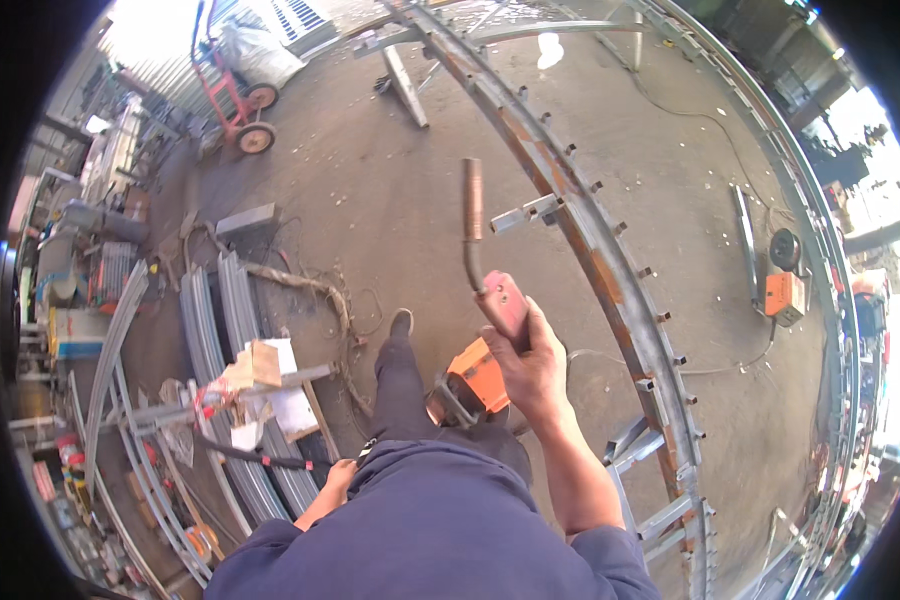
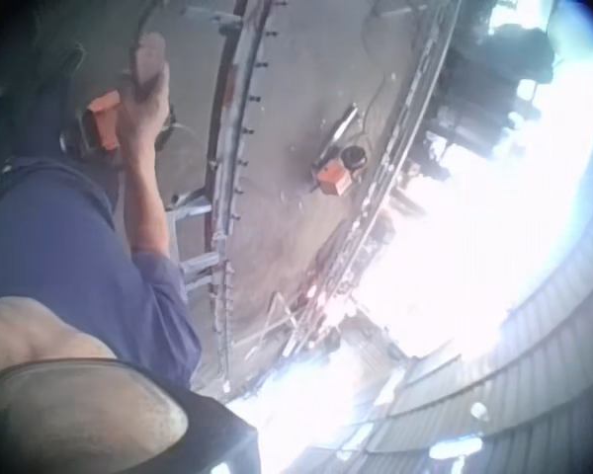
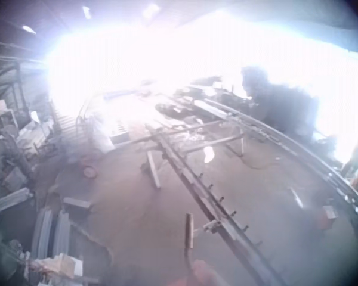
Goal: The person welds metal frame components using a handheld welding torch. They move between different sections of the frame, applying welds at joints and seams while sparks are visible.
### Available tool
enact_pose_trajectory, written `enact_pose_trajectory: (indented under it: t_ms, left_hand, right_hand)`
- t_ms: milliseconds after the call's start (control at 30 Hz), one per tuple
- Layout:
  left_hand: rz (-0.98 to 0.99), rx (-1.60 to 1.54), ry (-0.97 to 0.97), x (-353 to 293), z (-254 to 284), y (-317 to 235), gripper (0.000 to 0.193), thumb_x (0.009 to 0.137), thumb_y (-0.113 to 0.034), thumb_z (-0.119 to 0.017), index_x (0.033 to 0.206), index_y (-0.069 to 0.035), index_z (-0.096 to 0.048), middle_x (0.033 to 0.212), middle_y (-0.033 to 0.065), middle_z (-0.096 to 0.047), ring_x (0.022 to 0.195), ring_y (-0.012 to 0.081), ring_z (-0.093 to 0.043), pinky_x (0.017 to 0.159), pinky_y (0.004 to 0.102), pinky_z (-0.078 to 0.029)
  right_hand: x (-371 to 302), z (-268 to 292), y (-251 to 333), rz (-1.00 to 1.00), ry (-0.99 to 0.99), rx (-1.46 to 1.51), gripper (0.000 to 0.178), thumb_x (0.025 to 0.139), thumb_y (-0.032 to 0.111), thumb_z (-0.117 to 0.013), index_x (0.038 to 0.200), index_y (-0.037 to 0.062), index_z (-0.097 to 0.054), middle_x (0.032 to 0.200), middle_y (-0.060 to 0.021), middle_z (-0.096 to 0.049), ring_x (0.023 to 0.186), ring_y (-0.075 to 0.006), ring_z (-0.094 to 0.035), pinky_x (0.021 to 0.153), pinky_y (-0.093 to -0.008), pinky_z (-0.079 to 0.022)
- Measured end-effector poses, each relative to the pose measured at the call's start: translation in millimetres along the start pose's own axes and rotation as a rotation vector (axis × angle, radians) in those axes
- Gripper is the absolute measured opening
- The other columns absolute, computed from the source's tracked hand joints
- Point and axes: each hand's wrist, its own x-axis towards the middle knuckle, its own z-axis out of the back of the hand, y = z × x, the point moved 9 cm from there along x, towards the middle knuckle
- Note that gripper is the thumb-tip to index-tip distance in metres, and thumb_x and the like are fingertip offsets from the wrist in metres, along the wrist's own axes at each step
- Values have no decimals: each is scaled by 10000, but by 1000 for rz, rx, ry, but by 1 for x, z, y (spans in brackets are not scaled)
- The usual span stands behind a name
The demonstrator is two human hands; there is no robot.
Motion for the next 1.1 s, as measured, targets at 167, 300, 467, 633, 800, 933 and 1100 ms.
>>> enact_pose_trajectory:
  t_ms: [167,300,467,633,800,933,1100]
  left_hand:
    - [-17,-81,127,119,24,-129,385,1085,-207,-663,1398,17,-687,1191,137,-769,1039,220,-734,916,349,-592]
    - [-116,-184,180,195,50,-225,333,1105,-186,-642,1365,19,-686,1177,113,-752,995,206,-724,902,356,-591]
    - [-7,-252,243,222,81,-246,320,1110,-220,-644,1373,-43,-684,1121,77,-755,942,185,-727,838,336,-564]
    - [125,-222,279,228,106,-236,347,1117,-311,-638,1398,-110,-676,1158,42,-763,986,176,-742,799,344,-524]
    - [152,-309,262,233,128,-253,348,1129,-338,-628,1405,-129,-666,1200,37,-763,1047,184,-740,894,380,-520]
    - [136,-395,253,239,143,-276,362,1141,-342,-607,1432,-131,-647,1249,54,-747,1117,225,-735,952,393,-524]
    - [138,-413,210,257,165,-308,394,1144,-349,-596,1463,-119,-617,1277,73,-733,1195,262,-723,1015,437,-519]
  right_hand:
    - [53,-28,13,52,-260,-29,546,1040,157,-799,1510,12,-562,1142,-34,-709,974,-118,-682,878,-303,-587]
    - [100,-75,26,54,-366,9,539,1054,219,-798,1508,42,-570,1081,-9,-684,863,-77,-641,735,-276,-570]
    - [154,-132,73,140,-369,-257,557,1044,191,-808,1524,33,-576,1217,-37,-716,1016,-97,-667,909,-288,-576]
    - [194,-170,99,120,-360,-206,582,1066,253,-788,1546,23,-553,1229,29,-625,1094,-82,-564,1005,-271,-474]
    - [237,-207,114,164,-315,-184,539,1065,237,-789,1511,31,-566,1201,33,-615,1074,-75,-557,961,-251,-479]
    - [274,-243,115,178,-246,-128,582,1025,230,-835,1506,31,-576,1251,-13,-681,1134,-101,-613,1008,-282,-511]
    - [316,-281,94,98,-162,-407,678,977,378,-862,1496,33,-595,1249,-194,-750,1154,-289,-744,991,-411,-578]
